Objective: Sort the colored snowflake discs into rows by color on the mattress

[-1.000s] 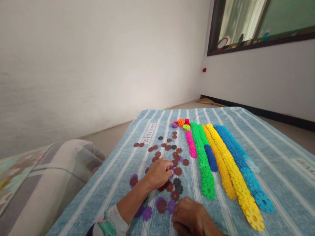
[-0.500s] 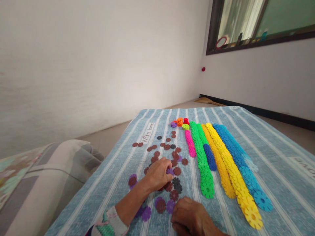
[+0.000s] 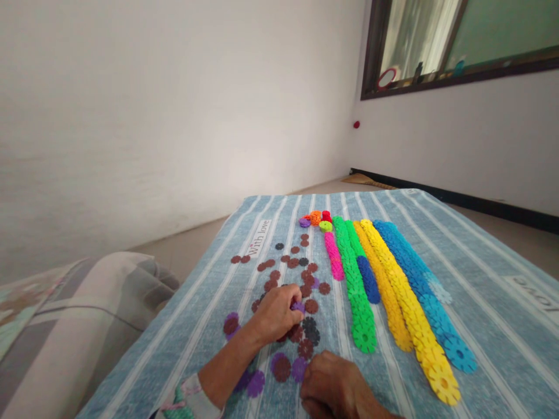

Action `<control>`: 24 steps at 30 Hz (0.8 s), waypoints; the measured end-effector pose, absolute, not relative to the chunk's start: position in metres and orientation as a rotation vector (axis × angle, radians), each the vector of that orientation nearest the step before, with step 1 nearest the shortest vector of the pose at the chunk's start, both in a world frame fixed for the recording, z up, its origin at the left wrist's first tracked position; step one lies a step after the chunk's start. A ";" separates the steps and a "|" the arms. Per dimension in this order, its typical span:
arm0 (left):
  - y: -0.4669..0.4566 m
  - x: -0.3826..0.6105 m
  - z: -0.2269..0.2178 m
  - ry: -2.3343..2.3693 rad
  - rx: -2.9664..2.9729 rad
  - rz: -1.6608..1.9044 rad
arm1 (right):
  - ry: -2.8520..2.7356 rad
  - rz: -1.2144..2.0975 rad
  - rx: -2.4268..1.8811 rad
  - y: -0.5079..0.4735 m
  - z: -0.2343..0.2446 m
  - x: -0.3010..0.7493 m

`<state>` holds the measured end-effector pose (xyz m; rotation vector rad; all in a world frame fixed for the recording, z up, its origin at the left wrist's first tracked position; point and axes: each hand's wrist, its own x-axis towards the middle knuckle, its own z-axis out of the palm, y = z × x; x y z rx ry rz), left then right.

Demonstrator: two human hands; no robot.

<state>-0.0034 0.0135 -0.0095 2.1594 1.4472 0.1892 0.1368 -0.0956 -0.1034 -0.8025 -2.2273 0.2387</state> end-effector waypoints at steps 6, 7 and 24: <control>0.012 -0.002 -0.008 1.415 2.161 0.204 | -2.144 0.286 -0.806 -0.097 -0.106 0.137; 0.013 -0.002 -0.008 1.406 2.171 0.193 | -2.136 0.287 -0.799 -0.097 -0.106 0.137; 0.009 0.019 -0.004 1.148 2.171 0.218 | -2.088 0.274 -0.771 -0.093 -0.110 0.134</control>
